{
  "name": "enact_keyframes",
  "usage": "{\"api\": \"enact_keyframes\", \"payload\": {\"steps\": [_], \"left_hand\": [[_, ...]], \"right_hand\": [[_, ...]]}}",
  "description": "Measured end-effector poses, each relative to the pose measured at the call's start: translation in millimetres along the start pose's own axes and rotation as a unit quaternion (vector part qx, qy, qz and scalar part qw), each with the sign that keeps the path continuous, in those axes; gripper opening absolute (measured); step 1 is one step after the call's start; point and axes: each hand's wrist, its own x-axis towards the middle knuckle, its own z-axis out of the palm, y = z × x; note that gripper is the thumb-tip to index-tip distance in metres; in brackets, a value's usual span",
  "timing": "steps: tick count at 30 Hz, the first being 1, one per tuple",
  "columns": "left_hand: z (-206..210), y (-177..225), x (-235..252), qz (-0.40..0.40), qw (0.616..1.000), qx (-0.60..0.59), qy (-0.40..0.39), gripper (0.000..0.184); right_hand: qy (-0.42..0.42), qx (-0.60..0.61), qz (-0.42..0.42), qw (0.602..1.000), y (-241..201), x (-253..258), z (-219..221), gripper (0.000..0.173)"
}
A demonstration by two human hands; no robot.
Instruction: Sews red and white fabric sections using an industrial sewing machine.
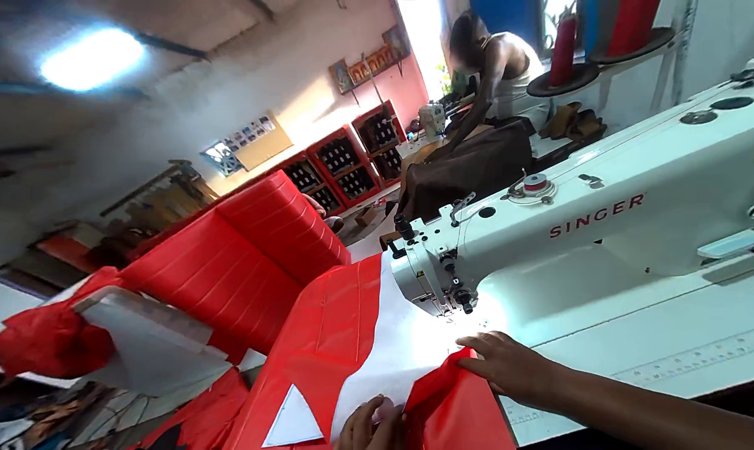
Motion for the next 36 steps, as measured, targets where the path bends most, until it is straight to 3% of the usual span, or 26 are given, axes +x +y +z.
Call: {"api": "enact_keyframes", "payload": {"steps": [4, 6, 9, 12, 15, 18, 20, 23, 26, 31, 36], "left_hand": [[-28, 41, 20, 0.112, 0.987, 0.107, 0.044, 0.020], [-35, 70, 25, 0.132, 0.986, 0.105, 0.003, 0.020], [-33, 100, 27, 0.144, 0.982, 0.072, -0.097, 0.022], [-42, 123, 31, 0.044, 0.972, 0.035, -0.229, 0.032], [-56, 135, 45, -0.097, 0.914, 0.010, -0.394, 0.051], [-51, 132, 51, -0.139, 0.848, -0.004, -0.511, 0.040], [-42, 133, 41, -0.115, 0.856, 0.001, -0.504, 0.035], [-26, 133, 17, -0.056, 0.906, 0.002, -0.420, 0.037], [-16, 132, 9, -0.030, 0.922, 0.016, -0.385, 0.037], [-17, 126, 26, -0.043, 0.883, -0.028, -0.467, 0.037], [-16, 121, 36, -0.048, 0.850, -0.078, -0.519, 0.037]], "right_hand": [[0.147, -0.082, -0.066, 0.984, -16, -22, 20, 0.040], [0.185, -0.120, -0.072, 0.973, -28, -33, 28, 0.035], [0.169, -0.119, -0.082, 0.975, -43, -46, 36, 0.022], [0.185, -0.098, -0.096, 0.973, -48, -58, 44, 0.023], [0.204, -0.055, -0.115, 0.971, -43, -60, 46, 0.023], [0.223, -0.056, -0.140, 0.963, -42, -63, 45, 0.018], [0.235, -0.065, -0.158, 0.957, -40, -65, 45, 0.018], [0.245, -0.069, -0.172, 0.952, -39, -69, 47, 0.019], [0.262, -0.084, -0.163, 0.948, -39, -73, 51, 0.020], [0.279, -0.113, -0.106, 0.948, -42, -81, 53, 0.024], [0.274, -0.100, -0.100, 0.951, -43, -79, 52, 0.024]]}}
